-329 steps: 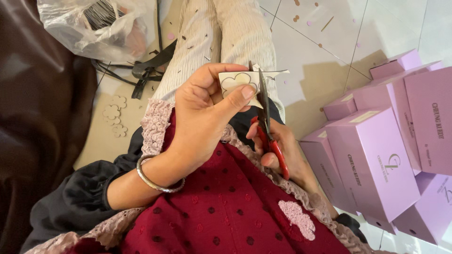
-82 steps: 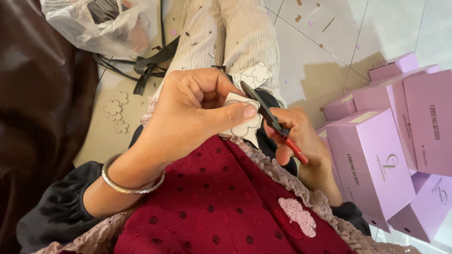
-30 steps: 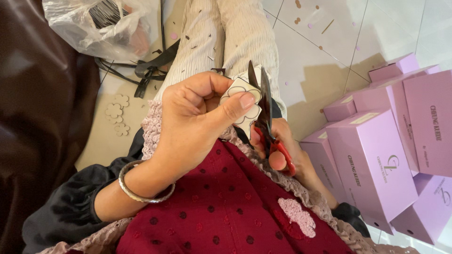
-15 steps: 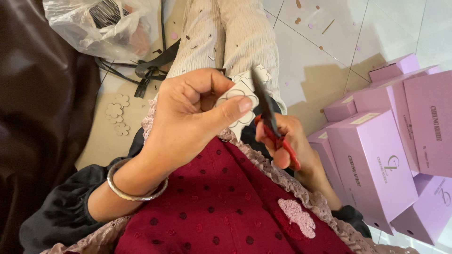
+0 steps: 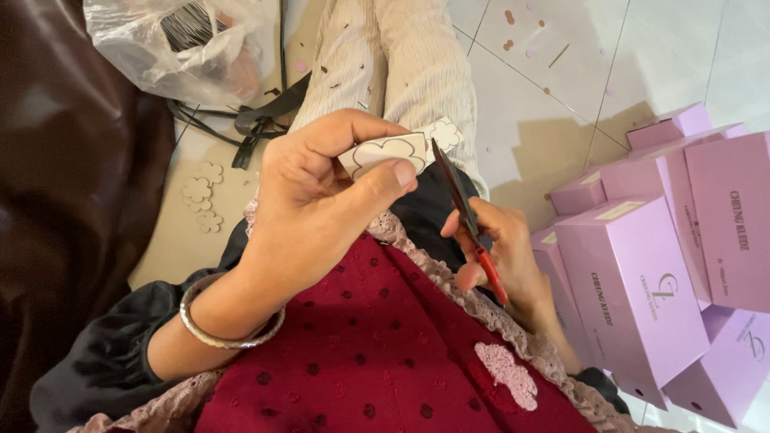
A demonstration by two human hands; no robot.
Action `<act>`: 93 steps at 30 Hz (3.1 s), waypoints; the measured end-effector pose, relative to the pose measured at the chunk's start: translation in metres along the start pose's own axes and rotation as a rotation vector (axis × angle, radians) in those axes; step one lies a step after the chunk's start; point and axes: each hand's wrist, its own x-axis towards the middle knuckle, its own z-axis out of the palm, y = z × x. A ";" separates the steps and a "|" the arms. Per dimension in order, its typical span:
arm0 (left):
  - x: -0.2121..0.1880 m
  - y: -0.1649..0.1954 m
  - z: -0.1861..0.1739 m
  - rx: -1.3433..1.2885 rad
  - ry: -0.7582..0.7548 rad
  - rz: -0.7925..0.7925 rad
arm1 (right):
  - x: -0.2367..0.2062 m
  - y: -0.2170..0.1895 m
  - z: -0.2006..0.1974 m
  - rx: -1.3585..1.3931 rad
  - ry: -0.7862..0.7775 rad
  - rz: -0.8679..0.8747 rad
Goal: The person uses red-handled scissors to cut cloud-shaped outlines from small white paper pieces. They rotate the paper and trim along the drawn lines, then place finished pieces on the floor.
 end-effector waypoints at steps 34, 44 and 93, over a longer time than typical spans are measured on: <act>-0.001 -0.005 0.011 -0.125 0.142 -0.066 | -0.006 0.010 0.009 0.012 -0.061 -0.023; -0.002 -0.006 0.013 -0.116 0.150 -0.076 | -0.005 0.014 0.007 0.014 -0.067 0.004; 0.001 0.005 0.003 -0.124 0.057 -0.211 | -0.004 -0.022 -0.007 0.028 -0.132 0.316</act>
